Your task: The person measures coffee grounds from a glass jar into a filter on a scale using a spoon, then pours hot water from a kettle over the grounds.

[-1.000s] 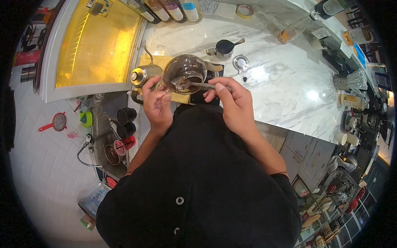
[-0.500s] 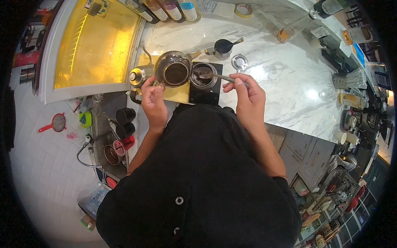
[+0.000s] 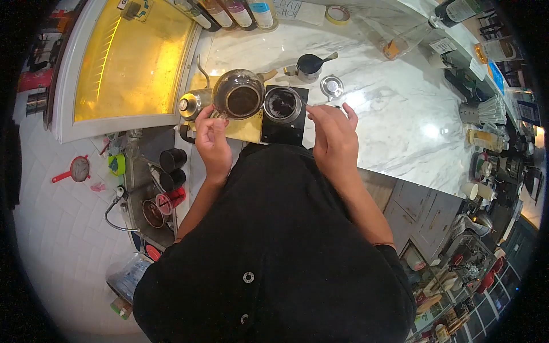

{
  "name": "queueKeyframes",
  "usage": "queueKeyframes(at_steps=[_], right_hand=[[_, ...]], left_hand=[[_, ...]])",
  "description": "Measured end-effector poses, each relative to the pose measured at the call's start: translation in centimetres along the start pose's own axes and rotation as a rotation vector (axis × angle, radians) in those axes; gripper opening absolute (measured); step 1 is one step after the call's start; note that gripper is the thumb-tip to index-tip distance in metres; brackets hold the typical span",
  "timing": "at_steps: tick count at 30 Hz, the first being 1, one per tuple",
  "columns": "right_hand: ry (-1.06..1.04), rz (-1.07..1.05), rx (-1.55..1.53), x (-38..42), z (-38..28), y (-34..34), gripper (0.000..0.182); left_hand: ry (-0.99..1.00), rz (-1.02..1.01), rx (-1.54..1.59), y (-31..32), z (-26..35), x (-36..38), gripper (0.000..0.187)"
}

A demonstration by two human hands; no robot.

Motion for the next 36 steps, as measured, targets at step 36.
queueKeyframes(at_steps=[36], right_hand=[[-0.306, -0.200, 0.045, -0.7, -4.3, -0.8, 0.035]], left_hand=[[0.350, -0.180, -0.063, 0.2, 2.6, 0.4, 0.016]])
Point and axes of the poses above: each hand's wrist, its own x-axis away from the middle knuckle, its own y-axis out of the palm, z = x × y, the point moved 1 cm from there along -x, towards the middle knuckle, and after that the axes turned 4 degrees about x, right-handed, at the moved point
